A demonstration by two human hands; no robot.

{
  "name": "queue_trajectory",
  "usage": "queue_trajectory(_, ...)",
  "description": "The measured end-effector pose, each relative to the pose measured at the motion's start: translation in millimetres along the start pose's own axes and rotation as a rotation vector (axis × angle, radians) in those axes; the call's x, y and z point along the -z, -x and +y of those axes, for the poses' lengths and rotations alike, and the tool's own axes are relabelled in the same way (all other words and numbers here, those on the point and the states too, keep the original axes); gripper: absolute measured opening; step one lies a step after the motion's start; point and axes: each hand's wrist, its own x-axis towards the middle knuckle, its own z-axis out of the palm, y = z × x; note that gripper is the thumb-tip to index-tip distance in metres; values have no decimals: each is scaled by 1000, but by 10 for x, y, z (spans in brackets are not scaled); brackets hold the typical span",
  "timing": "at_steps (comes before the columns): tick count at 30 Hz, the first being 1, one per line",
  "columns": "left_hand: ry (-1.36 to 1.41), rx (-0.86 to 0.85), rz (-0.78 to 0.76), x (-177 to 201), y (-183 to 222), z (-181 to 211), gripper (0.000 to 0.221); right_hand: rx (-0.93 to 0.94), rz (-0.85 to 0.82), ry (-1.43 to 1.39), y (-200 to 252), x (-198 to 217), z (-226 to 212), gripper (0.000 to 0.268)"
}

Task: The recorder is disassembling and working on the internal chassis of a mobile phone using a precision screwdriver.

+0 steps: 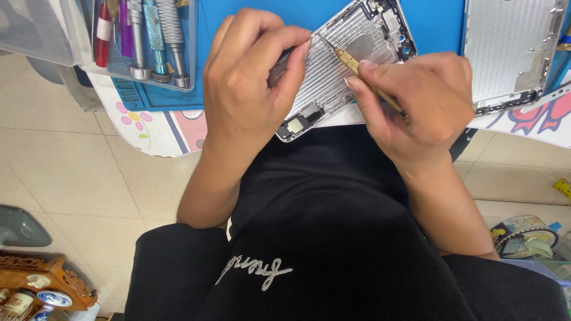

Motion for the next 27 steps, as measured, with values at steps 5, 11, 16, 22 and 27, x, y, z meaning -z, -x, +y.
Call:
queue_trajectory(5,-5,19,-18,15,-4,14,15,-57,-41,55,131,-32,37,23)
queue_trajectory(11,15,6,-4,33,-29,45,14,-35,-55,85,145,-59,6,24)
queue_trajectory(16,-23,43,-66,57,-44,115,14,-77,-2,40,99,-77,-24,23)
queue_trajectory(22,-197,-29,-139,87,-143,152,12,-85,22,29,109,-89,-18,21)
queue_trajectory(27,-168,36,-186,87,-81,104,9,-86,35,6,77,-72,-23,22)
